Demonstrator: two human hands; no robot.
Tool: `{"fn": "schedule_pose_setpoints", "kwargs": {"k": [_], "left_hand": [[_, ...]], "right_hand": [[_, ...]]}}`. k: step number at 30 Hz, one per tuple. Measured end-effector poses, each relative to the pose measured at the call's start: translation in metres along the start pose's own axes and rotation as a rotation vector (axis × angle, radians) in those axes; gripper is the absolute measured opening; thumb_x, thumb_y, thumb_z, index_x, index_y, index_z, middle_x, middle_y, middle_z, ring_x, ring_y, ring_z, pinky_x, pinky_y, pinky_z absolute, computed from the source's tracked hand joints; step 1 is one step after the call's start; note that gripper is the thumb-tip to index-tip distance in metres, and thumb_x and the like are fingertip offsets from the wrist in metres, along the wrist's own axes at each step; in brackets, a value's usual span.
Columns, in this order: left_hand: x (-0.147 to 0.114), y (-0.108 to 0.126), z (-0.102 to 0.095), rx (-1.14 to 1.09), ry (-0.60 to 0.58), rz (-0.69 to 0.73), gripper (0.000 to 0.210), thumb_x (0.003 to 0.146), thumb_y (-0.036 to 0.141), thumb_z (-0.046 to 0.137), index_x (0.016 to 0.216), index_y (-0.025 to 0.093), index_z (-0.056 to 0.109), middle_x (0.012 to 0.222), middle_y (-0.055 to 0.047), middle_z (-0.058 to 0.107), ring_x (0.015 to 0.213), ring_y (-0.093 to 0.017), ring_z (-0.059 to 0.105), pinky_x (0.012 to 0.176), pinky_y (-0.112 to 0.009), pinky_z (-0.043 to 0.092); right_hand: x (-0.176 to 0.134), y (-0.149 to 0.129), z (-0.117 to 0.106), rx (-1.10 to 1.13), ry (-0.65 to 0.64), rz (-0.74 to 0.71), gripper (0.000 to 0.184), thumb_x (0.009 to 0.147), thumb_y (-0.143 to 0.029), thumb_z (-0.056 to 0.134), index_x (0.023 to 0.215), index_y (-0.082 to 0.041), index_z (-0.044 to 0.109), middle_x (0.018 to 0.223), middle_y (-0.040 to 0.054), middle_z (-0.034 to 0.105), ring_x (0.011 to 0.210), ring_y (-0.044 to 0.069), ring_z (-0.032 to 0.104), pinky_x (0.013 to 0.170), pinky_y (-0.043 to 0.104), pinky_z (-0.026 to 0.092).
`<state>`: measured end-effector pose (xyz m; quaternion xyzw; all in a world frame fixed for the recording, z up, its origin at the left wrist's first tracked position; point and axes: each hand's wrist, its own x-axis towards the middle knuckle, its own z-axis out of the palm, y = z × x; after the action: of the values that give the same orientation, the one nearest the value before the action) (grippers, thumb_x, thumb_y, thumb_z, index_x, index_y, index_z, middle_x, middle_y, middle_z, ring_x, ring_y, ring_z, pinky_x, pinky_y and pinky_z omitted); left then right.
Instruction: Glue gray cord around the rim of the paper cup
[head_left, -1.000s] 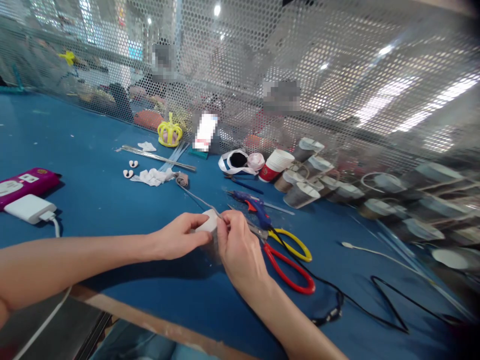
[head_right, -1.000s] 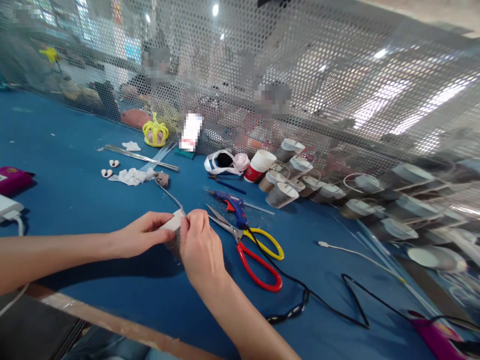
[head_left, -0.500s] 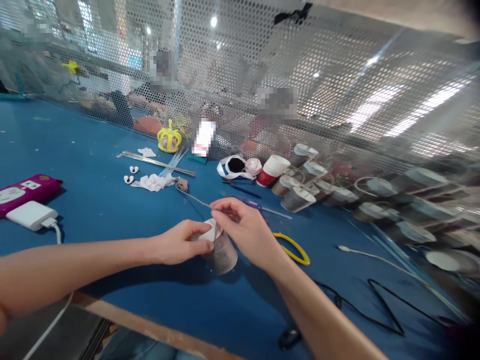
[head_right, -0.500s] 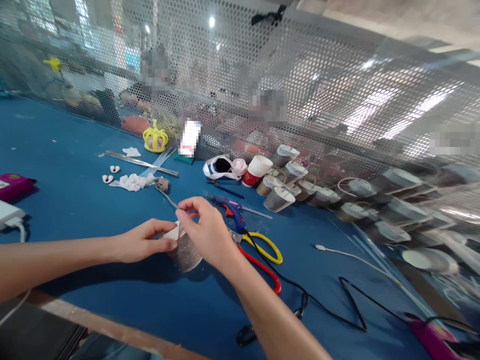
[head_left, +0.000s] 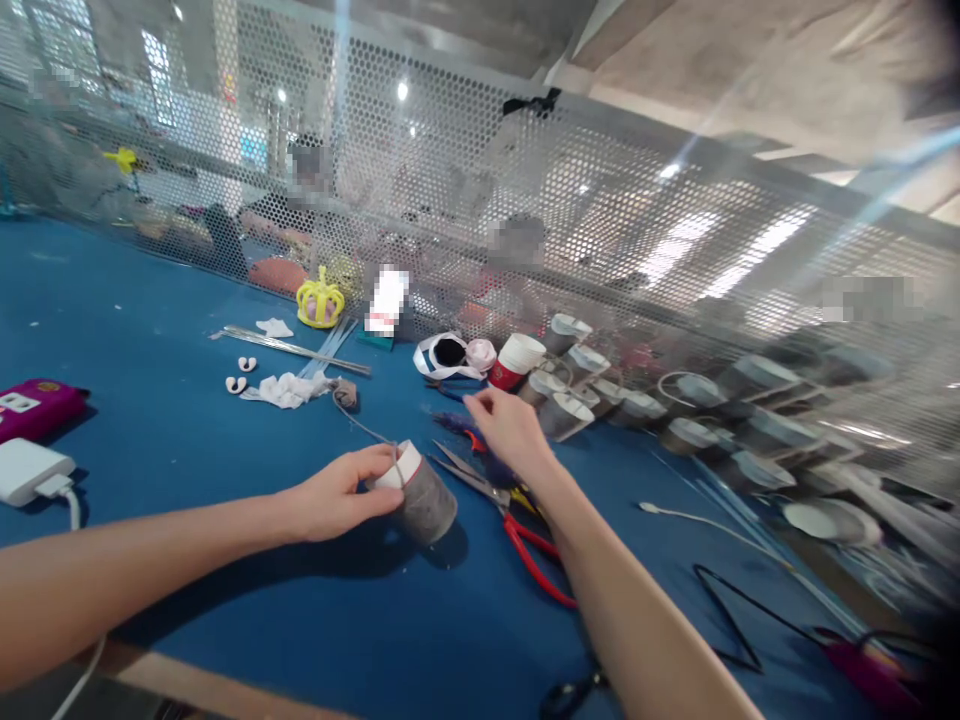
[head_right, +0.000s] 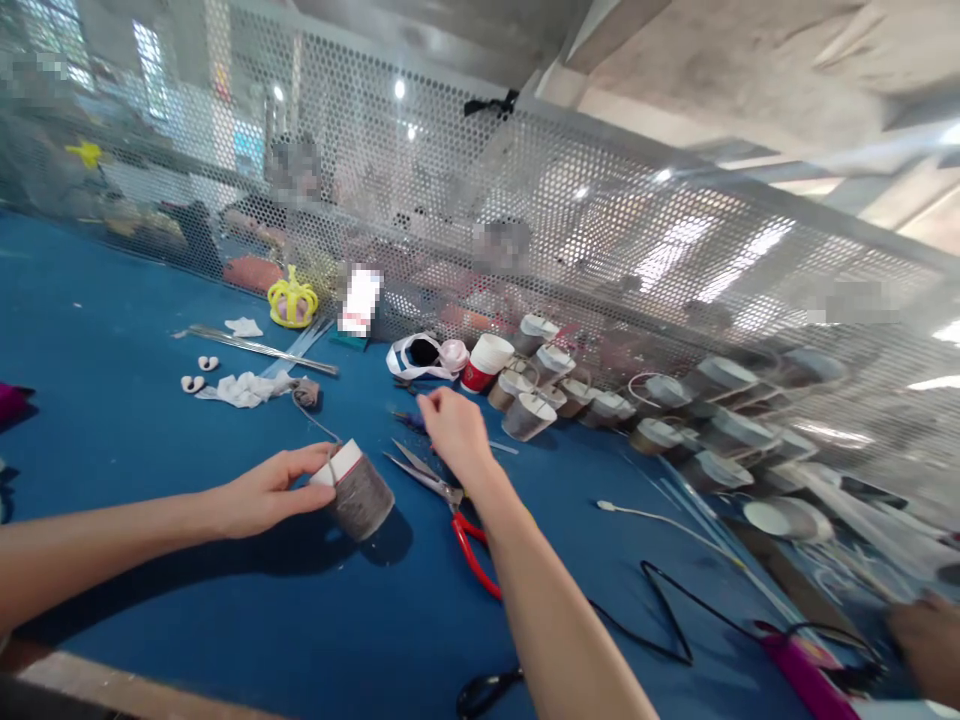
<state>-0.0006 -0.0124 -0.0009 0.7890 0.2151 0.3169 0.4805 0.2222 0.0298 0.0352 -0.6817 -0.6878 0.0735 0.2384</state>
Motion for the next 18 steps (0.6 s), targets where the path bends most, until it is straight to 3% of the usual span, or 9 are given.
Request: {"fn": "schedule_pose_setpoints", "kwargs": {"k": [3,8,11,15,17,18], "left_hand": [[0.001,-0.002,0.000,0.034,0.005,-0.007,0.016,0.077,0.024,0.045,0.072,0.012,0.054,0.095,-0.008,0.055,0.093,-0.019,0.050,0.085,-0.029,0.038],[0.000,-0.002,0.000,0.102,0.031,0.019,0.014,0.078,0.021,0.044,0.069,0.013,0.052,0.096,-0.008,0.056,0.097,-0.019,0.049,0.088,-0.029,0.036],[0.000,-0.003,-0.001,0.147,0.042,0.015,0.014,0.078,0.020,0.044,0.068,0.013,0.051,0.095,-0.008,0.055,0.095,-0.018,0.049,0.086,-0.029,0.037],[0.000,-0.006,-0.005,0.181,0.046,0.023,0.016,0.078,0.021,0.044,0.067,0.014,0.052,0.094,-0.007,0.055,0.094,-0.018,0.049,0.086,-0.028,0.038],[0.000,-0.007,-0.006,0.176,0.045,0.039,0.015,0.079,0.022,0.044,0.071,0.014,0.053,0.097,-0.007,0.054,0.097,-0.018,0.048,0.089,-0.029,0.037],[0.001,-0.007,-0.007,0.176,0.047,0.045,0.015,0.079,0.022,0.043,0.072,0.014,0.053,0.098,-0.008,0.054,0.099,-0.018,0.048,0.089,-0.029,0.036]], "right_hand": [[-0.006,0.039,-0.004,-0.054,-0.038,0.129,0.025,0.084,-0.030,0.046,0.105,-0.019,0.053,0.108,0.0067,0.053,0.089,0.016,0.054,0.075,0.036,0.046],[-0.011,0.056,0.013,-0.019,-0.097,0.253,0.030,0.083,-0.030,0.047,0.110,-0.017,0.049,0.111,0.0067,0.051,0.092,0.017,0.053,0.075,0.038,0.046],[-0.012,0.051,0.013,0.053,-0.034,0.296,0.028,0.080,-0.029,0.052,0.103,-0.013,0.052,0.099,0.0071,0.057,0.082,0.017,0.056,0.070,0.036,0.047],[-0.030,0.032,-0.007,0.238,0.082,0.270,0.031,0.067,-0.022,0.061,0.095,-0.012,0.050,0.068,0.0018,0.059,0.060,0.016,0.057,0.056,0.031,0.047],[-0.047,0.016,-0.020,0.350,0.085,0.233,0.027,0.070,-0.029,0.058,0.090,-0.014,0.050,0.066,-0.0002,0.059,0.058,0.014,0.057,0.054,0.028,0.046],[-0.056,0.007,-0.025,0.406,0.057,0.226,0.023,0.069,-0.035,0.058,0.079,-0.015,0.052,0.059,-0.0010,0.056,0.052,0.013,0.055,0.050,0.026,0.045]]}}
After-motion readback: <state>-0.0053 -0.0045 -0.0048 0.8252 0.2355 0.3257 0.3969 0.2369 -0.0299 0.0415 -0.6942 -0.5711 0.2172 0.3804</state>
